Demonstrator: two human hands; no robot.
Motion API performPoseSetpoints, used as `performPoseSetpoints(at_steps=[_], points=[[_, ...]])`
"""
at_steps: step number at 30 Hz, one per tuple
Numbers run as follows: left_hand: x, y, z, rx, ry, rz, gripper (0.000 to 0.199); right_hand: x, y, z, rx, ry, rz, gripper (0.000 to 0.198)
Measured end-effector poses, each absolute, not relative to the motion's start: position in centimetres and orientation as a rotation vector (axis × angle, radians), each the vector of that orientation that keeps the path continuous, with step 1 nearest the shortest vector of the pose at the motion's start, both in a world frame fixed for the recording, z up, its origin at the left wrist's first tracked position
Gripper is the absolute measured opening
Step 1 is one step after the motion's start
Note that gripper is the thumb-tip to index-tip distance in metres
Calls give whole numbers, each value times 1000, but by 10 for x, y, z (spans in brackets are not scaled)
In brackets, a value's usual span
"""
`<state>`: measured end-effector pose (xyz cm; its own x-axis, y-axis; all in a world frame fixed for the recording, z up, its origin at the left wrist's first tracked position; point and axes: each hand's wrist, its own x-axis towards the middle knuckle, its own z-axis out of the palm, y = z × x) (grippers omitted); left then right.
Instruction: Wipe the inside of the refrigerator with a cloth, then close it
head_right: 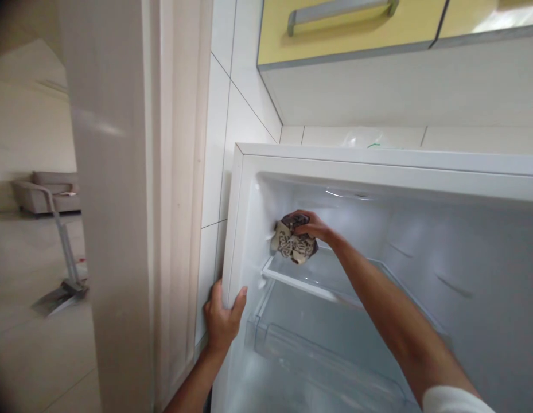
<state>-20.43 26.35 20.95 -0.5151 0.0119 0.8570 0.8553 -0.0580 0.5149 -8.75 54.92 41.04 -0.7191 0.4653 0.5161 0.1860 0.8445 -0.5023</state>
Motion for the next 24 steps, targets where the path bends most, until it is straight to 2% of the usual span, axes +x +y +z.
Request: performPoseSetpoints(at_steps=[3, 6, 13, 19, 24], points=[[-205, 264, 210, -935, -1569, -1602, 45, -64, 548, 420, -507, -2144, 506, 71], [-205, 265, 209, -924, -1574, -1571, 44, -41, 553, 427, -607, -1986, 377, 65], [-206, 267, 207, -910, -1649, -1578, 45, -7, 551, 401, -1027, -2083, -299, 48], [-206, 267, 208, -906, -1647, -1610, 45, -34, 540, 360, -804, -2481, -413, 51], [-205, 265, 210, -907, -1600, -1616, 43, -82, 533, 349, -619, -2695, -553, 54]])
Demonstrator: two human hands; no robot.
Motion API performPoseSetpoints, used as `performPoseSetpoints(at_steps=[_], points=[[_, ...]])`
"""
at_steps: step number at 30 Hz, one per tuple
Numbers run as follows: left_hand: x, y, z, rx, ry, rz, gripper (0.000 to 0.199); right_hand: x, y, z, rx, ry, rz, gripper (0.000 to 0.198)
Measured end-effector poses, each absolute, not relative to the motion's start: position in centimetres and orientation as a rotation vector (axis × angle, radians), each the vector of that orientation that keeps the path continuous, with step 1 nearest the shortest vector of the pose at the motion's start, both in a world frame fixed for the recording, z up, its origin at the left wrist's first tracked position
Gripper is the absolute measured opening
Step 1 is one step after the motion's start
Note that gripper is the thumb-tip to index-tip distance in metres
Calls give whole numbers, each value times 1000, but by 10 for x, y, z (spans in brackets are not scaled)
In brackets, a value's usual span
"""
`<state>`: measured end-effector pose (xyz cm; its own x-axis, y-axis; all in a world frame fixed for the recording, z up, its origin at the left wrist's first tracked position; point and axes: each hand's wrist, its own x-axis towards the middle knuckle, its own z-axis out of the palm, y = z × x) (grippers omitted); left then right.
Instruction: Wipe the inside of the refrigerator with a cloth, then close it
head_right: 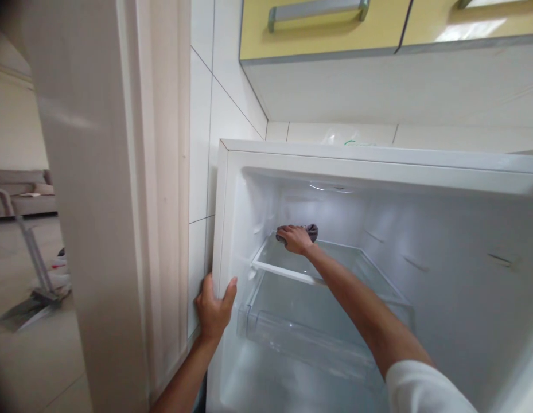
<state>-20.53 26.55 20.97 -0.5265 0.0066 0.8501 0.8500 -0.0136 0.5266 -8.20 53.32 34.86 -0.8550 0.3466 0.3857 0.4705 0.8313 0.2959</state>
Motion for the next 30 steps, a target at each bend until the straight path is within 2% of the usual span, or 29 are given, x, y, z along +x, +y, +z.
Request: performPoseSetpoints(at_steps=[9, 16, 30], points=[[-205, 263, 211, -916, -1530, -1586, 41, -143, 557, 356, -723, -2742, -661, 40], [-205, 264, 212, -896, -1505, -1531, 43, -141, 561, 359, -924, -2722, -638, 37], [-213, 273, 203, -825, -1688, -1486, 63, 48, 560, 365, -1740, -2454, -561, 37]])
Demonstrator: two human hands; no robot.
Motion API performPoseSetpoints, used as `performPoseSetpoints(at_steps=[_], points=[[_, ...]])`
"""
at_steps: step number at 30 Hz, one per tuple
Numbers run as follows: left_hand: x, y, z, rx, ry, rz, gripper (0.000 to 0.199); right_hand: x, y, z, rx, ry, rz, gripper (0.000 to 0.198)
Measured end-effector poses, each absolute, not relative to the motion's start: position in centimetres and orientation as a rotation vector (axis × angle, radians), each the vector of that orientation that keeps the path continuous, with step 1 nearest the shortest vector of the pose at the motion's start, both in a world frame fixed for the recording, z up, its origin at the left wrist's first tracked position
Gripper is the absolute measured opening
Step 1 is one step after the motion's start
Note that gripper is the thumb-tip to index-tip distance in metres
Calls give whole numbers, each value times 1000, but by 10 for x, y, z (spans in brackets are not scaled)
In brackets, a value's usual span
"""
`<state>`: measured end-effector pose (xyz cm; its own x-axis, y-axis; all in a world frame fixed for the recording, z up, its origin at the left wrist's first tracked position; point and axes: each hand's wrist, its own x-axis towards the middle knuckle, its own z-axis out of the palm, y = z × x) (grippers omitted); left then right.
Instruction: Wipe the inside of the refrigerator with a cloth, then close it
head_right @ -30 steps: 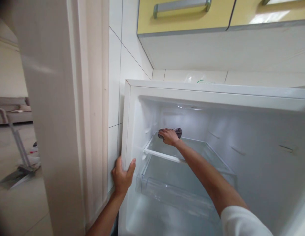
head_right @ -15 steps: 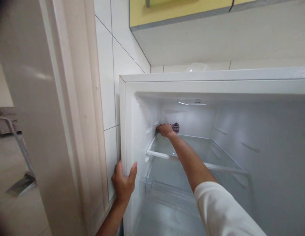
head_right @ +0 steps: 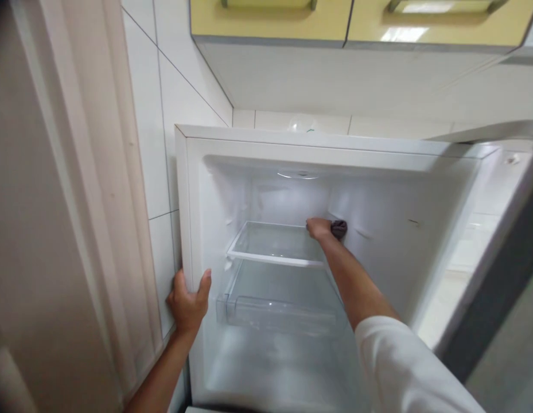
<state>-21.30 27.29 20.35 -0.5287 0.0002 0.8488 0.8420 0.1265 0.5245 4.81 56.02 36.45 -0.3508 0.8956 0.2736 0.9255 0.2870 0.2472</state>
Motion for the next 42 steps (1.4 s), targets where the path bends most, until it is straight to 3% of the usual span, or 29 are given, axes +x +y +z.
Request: performPoseSetpoints(at_steps=[5, 15, 25, 29, 37, 42], points=[[-214, 274, 206, -805, -1750, -1435, 74, 60, 538, 371, -1889, -2409, -455, 33], [-212, 272, 213, -808, -1911, -1395, 79, 54, 467, 364, -2025, -2140, -305, 24], [-211, 273, 215, -811, -1953, -1405, 68, 58, 380, 339, -1555, -2157, -262, 37], [-213, 273, 215, -821, -1947, -1415, 65, 49, 370, 334, -1328, -2111, -11, 36], [-214, 273, 214, -848, -1933, -1441, 57, 12, 390, 358, -846, -1777, 639, 52], [-215, 275, 212, -851, -1908, -1445, 56, 10, 404, 390, -745, -1593, 509, 61]])
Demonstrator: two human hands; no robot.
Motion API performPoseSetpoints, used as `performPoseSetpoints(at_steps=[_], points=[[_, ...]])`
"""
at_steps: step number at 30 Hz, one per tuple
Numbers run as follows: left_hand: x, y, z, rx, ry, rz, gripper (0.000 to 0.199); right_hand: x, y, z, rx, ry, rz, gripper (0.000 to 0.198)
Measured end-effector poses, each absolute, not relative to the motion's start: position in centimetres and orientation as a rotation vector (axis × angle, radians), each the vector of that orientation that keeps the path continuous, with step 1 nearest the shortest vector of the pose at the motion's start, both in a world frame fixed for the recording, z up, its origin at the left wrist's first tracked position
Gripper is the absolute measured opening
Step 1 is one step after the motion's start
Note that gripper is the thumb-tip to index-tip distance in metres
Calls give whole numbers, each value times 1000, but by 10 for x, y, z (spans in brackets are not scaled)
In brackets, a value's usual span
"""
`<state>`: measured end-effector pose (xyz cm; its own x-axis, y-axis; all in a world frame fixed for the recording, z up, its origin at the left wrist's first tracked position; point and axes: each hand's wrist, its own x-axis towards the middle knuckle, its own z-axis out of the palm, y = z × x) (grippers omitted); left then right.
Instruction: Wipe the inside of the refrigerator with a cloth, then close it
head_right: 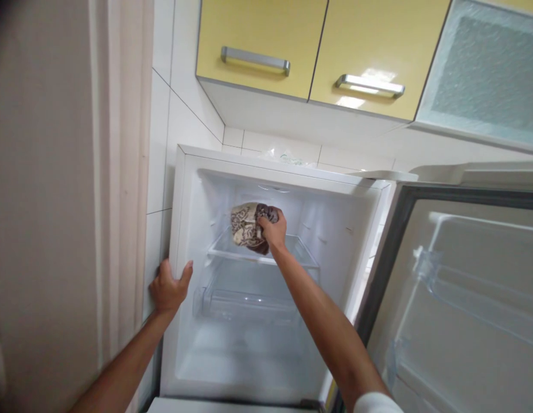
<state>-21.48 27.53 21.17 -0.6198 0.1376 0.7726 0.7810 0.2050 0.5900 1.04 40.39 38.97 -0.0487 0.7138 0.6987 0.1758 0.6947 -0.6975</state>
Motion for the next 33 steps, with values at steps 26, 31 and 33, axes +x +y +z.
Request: performPoseSetpoints(at_steps=[26, 31, 33], points=[[-214, 272, 200, -917, -1725, -1422, 54, 84, 571, 384, -1502, -2219, -987, 31], [-215, 274, 197, -874, -1686, -1441, 53, 70, 589, 365, -1536, -2363, -847, 34], [-216, 275, 196, -860, -1698, -1449, 52, 68, 590, 364, -1566, -2387, -785, 36]])
